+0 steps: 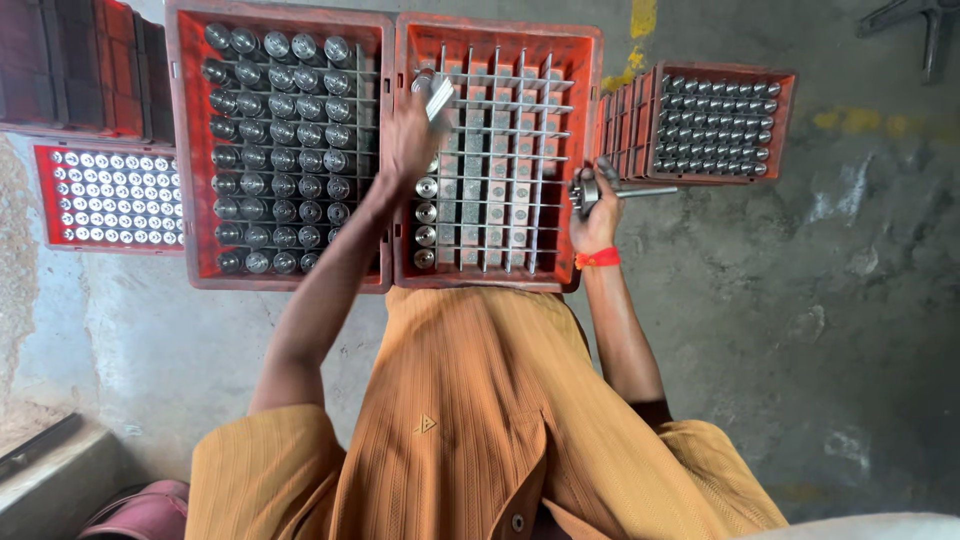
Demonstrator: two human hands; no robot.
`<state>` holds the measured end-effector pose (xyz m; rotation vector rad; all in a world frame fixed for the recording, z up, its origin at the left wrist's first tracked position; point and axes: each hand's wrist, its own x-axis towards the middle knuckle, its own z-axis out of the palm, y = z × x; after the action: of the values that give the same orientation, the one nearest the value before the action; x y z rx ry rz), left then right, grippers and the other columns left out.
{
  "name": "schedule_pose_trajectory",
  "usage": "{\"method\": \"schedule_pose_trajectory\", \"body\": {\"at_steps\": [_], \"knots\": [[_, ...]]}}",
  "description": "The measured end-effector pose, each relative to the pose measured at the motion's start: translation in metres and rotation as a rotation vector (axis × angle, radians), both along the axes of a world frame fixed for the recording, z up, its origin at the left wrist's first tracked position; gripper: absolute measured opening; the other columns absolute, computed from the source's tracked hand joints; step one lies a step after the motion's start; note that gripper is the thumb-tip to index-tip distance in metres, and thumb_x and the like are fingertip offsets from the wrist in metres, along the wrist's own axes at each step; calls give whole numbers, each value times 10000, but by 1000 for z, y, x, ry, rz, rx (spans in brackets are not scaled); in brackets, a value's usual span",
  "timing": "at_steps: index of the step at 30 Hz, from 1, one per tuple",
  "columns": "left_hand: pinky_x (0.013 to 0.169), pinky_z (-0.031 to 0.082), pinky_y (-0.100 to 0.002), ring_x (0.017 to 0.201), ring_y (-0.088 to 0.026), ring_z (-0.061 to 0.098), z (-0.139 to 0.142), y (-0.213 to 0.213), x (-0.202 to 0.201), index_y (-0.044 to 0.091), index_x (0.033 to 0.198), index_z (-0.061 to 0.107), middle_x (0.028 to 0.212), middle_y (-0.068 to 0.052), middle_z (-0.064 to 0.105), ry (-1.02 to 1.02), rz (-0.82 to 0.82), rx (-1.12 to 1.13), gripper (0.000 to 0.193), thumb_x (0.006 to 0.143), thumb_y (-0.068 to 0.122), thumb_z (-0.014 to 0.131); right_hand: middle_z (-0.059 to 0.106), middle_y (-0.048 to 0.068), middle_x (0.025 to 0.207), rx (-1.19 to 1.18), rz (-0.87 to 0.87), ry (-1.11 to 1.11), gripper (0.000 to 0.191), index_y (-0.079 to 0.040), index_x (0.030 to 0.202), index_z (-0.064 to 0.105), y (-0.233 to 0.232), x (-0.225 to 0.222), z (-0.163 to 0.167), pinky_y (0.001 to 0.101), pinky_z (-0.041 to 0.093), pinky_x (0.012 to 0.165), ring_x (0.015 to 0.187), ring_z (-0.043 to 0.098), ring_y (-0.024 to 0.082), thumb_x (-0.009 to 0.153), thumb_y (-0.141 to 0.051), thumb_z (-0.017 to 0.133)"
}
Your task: The person repeatedly picks small metal caps from a red crate and places them into a grid tray, filling it row by row. They then lift the filled tray and place it onto a metal table, repeating the process with another crate.
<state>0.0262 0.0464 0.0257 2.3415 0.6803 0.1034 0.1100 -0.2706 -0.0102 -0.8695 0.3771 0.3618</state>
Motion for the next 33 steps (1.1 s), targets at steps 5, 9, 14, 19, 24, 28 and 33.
{"method": "schedule_pose_trajectory", "body": {"at_steps": [5, 9, 14, 19, 24, 28, 33], "knots": [[854, 618, -395, 1116, -312, 653, 13, 35, 30, 76, 1514, 492, 1359, -184, 578, -333, -82, 603, 692, 876, 109, 757, 688, 80, 855, -8, 61, 74, 179, -59, 1154, 623, 7, -23, -5, 357, 600, 762, 816, 703, 211, 987, -6, 587], [995, 555, -444, 1191, -308, 571, 16, 23, 15, 108, 1501, 536, 1433, -171, 530, -179, -1, 344, 533, 1014, 147, 748, 680, 70, 839, -49, 87, 116, 195, -62, 1153, 633, 12, -41, -3, 357, 618, 783, 803, 693, 199, 977, -17, 563], [967, 473, -568, 1247, -405, 519, 8, 17, 17, 59, 1379, 563, 1310, -231, 539, -3, -4, 413, 615, 839, 224, 807, 677, 85, 824, -82, 164, 123, 160, -33, 1136, 635, 17, -51, -1, 345, 585, 742, 792, 682, 210, 995, -2, 566], [1067, 463, -538, 1241, -327, 561, 12, 30, 27, 112, 1447, 572, 1364, -161, 578, -75, -158, 582, 581, 899, 4, 727, 671, 86, 828, -45, 230, 100, 144, -37, 1123, 622, 23, -59, -1, 360, 600, 796, 816, 689, 215, 998, -10, 557], [968, 507, -468, 1139, -314, 604, 19, 15, -12, 66, 1325, 634, 1278, -161, 659, -475, -11, 323, 437, 896, 43, 716, 677, 84, 856, -51, 242, 53, 123, -34, 1141, 617, 18, -68, 5, 361, 580, 805, 849, 675, 215, 1025, -50, 579], [826, 562, -398, 968, -257, 657, 17, -9, -86, 111, 1179, 705, 1030, -70, 711, -304, 130, 65, 169, 1010, 119, 711, 675, 92, 828, 197, 122, 272, 224, -43, 1053, 635, 0, -64, 21, 370, 604, 801, 858, 700, 252, 1030, -261, 587], [817, 532, -484, 998, -357, 640, -1, -8, -211, 118, 1097, 699, 1058, -117, 697, -39, 345, 188, 209, 920, 203, 771, 704, 142, 999, 476, 405, 470, 302, -36, 1029, 640, -19, -52, 35, 370, 622, 848, 999, 721, 281, 1099, -327, 604]]}}
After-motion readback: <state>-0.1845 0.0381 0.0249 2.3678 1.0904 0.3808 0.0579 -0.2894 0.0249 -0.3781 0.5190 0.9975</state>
